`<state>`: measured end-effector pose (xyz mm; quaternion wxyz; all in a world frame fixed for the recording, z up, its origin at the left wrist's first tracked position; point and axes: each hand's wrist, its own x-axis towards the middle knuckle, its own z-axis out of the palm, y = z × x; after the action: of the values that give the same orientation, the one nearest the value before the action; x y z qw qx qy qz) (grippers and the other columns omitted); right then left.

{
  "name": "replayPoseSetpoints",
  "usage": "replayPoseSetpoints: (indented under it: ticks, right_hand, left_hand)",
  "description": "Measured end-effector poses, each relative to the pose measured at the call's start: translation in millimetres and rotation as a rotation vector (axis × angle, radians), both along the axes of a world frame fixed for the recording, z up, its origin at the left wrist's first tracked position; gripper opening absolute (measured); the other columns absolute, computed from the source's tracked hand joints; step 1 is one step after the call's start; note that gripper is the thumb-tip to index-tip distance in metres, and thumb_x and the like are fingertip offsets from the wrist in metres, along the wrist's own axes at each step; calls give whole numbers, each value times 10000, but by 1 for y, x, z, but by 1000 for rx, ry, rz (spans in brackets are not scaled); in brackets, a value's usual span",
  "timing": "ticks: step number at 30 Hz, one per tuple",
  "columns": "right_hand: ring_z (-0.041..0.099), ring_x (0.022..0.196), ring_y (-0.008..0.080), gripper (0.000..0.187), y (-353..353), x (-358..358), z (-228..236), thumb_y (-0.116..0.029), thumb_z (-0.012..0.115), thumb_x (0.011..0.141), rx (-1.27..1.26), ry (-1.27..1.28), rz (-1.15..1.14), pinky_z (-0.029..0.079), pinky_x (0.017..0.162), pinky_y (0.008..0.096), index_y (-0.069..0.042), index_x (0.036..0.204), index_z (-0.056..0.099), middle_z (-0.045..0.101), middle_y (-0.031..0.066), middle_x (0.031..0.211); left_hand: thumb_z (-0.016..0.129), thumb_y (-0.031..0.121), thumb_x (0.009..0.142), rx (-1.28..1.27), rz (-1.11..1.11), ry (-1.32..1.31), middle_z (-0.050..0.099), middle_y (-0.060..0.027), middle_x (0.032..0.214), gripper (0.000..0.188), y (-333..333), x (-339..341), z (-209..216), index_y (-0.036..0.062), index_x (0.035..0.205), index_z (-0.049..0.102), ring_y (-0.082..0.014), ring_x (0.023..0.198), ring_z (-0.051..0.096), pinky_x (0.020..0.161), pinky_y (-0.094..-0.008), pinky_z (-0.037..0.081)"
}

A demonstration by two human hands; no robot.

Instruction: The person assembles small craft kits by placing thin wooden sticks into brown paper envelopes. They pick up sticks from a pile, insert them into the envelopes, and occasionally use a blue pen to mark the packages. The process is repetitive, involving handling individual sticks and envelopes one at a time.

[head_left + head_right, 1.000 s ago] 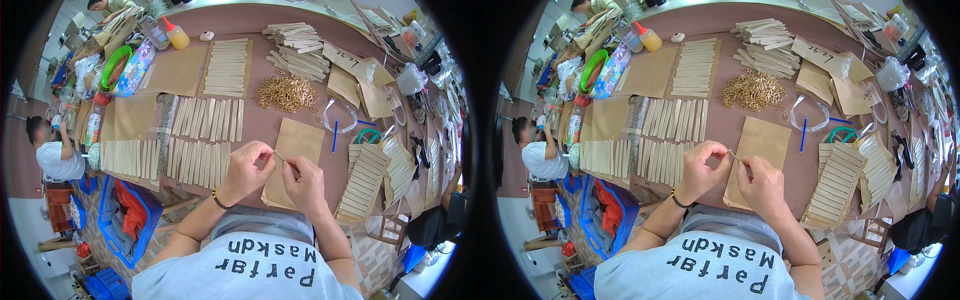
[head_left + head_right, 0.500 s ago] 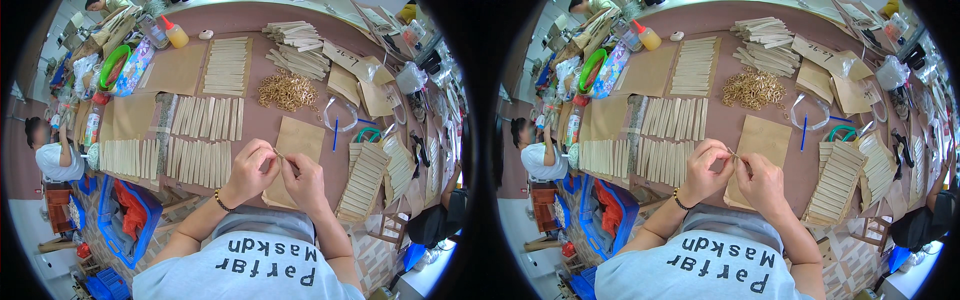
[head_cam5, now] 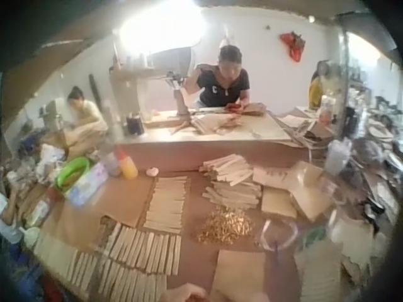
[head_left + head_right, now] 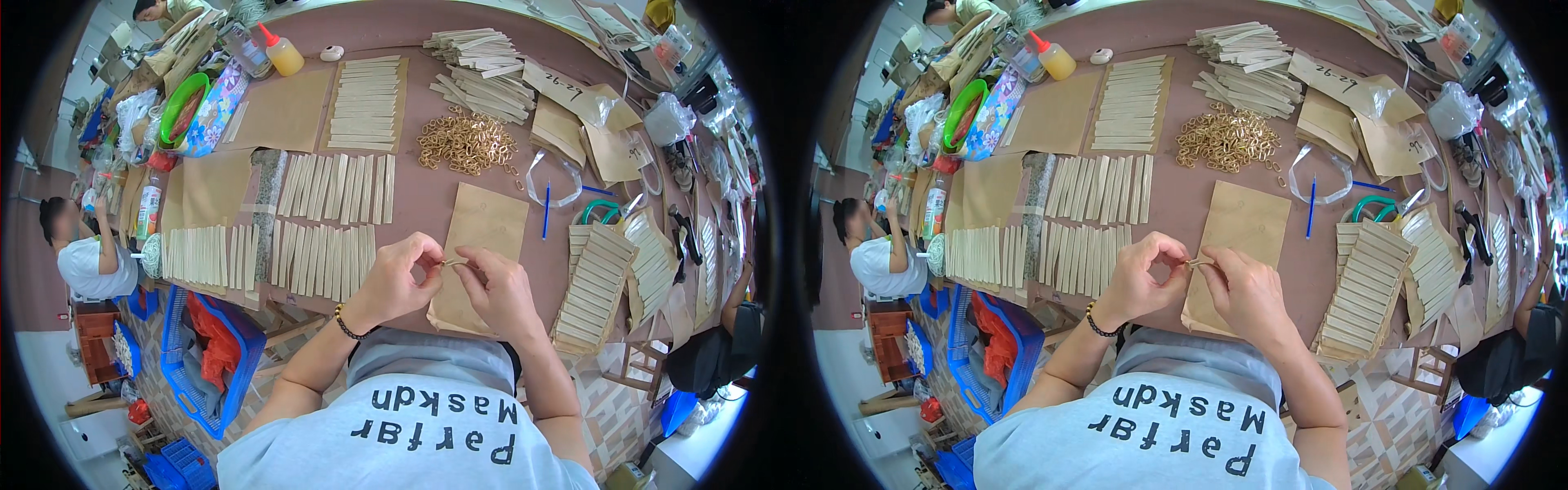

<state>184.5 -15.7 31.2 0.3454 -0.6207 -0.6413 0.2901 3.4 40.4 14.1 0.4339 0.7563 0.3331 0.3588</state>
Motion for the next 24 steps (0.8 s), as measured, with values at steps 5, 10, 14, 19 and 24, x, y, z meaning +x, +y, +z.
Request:
replayPoseSetpoints:
  ticks: [5,10,14,19,24]
  right_hand:
    - [685,768,290,160,0,1,2,-105,658,856,-53,99,58,532,670,369,-8,981,684,699,155,855]
    - [692,763,193,182,-1,4,4,-84,657,870,-131,174,55,534,667,301,49,994,670,708,152,849]
    - [696,764,301,181,-2,4,9,-125,639,868,-198,221,45,537,689,361,8,979,689,703,182,852]
    - [695,760,302,190,-2,5,15,-133,642,868,-238,242,70,535,684,355,14,979,687,703,184,851]
    - [695,763,302,200,0,8,17,-136,640,869,-237,240,100,536,686,360,23,983,681,697,194,846]
  left_hand:
    - [648,-69,779,-54,-89,-12,621,-72,886,193,3,-6,-4,-1,939,564,-114,778,639,712,-249,543]
    - [660,-65,803,-159,-112,-54,600,-69,928,187,-1,-4,-4,-1,948,561,-107,818,617,745,-244,534]
    - [660,-68,828,-261,-121,-78,587,-59,950,178,-1,-4,-6,12,948,557,-105,848,597,770,-242,521]
    - [645,-76,843,-344,-139,-127,575,-62,956,200,-3,-6,-9,28,936,502,-103,883,567,796,-247,493]
    - [618,-92,853,-342,-159,-245,547,-72,965,238,-3,-2,-12,55,906,439,-93,864,532,785,-238,461]
